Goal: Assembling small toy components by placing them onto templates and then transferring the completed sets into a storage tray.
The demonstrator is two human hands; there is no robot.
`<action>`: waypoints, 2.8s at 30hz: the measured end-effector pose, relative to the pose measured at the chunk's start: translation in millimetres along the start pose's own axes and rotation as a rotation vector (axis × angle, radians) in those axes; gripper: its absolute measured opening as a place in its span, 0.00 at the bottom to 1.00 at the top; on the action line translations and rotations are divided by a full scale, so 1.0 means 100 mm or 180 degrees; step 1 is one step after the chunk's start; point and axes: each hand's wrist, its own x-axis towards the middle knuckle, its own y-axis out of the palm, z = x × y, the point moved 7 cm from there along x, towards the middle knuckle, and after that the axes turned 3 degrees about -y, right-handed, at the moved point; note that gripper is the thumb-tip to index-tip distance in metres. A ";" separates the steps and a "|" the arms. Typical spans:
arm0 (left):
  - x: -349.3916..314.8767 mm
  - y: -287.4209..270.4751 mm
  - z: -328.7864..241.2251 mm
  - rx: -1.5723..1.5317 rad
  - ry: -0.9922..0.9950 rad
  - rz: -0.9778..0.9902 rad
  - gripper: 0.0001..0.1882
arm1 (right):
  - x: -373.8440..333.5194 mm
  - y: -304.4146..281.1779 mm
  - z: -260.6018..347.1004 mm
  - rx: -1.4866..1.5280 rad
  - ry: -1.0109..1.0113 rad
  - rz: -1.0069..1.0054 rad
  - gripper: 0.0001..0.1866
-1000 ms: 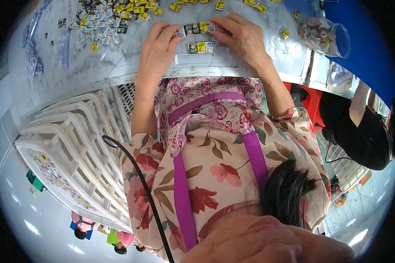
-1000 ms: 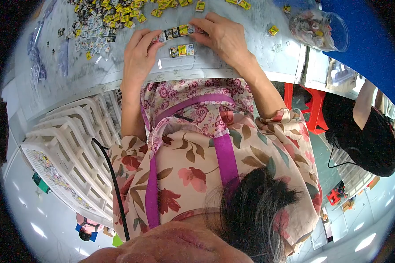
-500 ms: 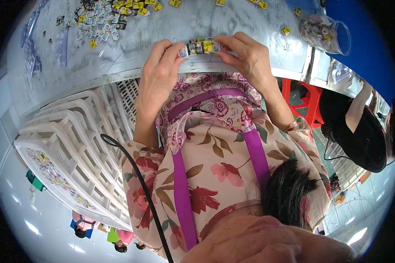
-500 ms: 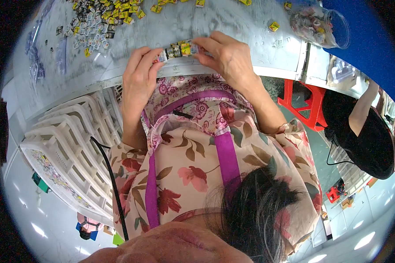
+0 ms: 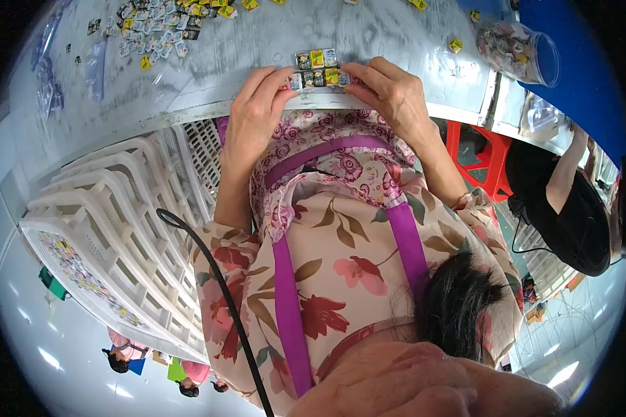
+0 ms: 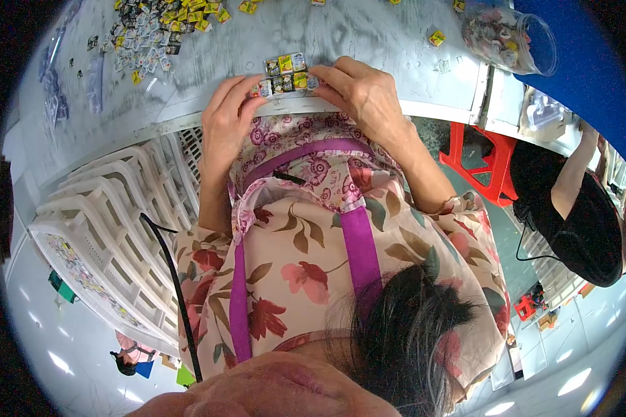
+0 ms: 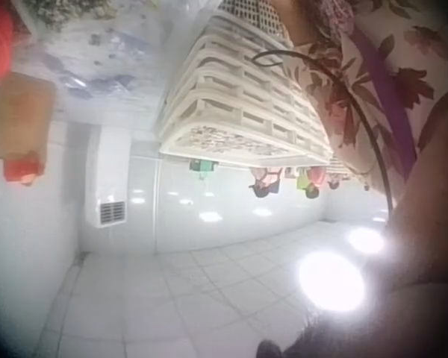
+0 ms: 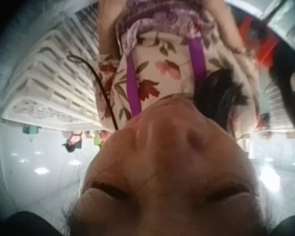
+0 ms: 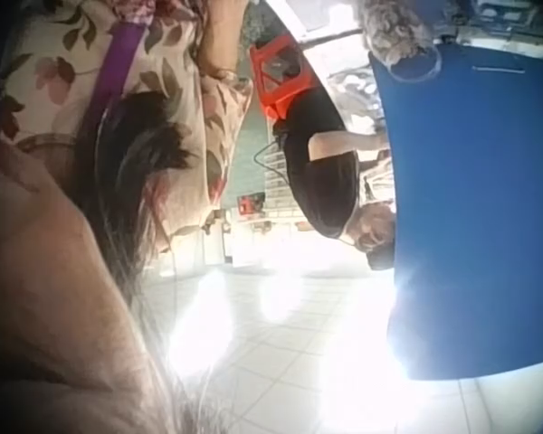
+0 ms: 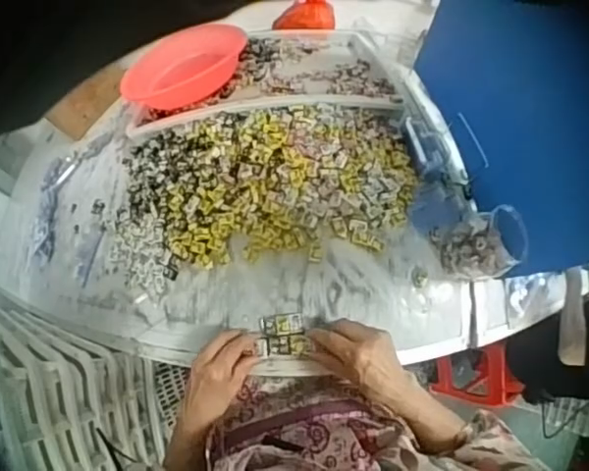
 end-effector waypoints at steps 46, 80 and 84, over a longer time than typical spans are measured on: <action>-0.18 0.12 -0.14 0.0884 0.0583 -0.0391 0.22 | -0.05 0.10 0.04 -0.0189 -0.0384 -0.0229 0.37; 0.04 0.13 -0.15 0.1161 0.0654 -0.0229 0.10 | 0.11 0.20 0.07 -0.0047 -0.0494 -0.0368 0.29; 0.00 0.10 -0.18 0.1301 0.0820 -0.0192 0.13 | 0.16 0.19 0.09 0.0035 -0.0470 -0.0444 0.33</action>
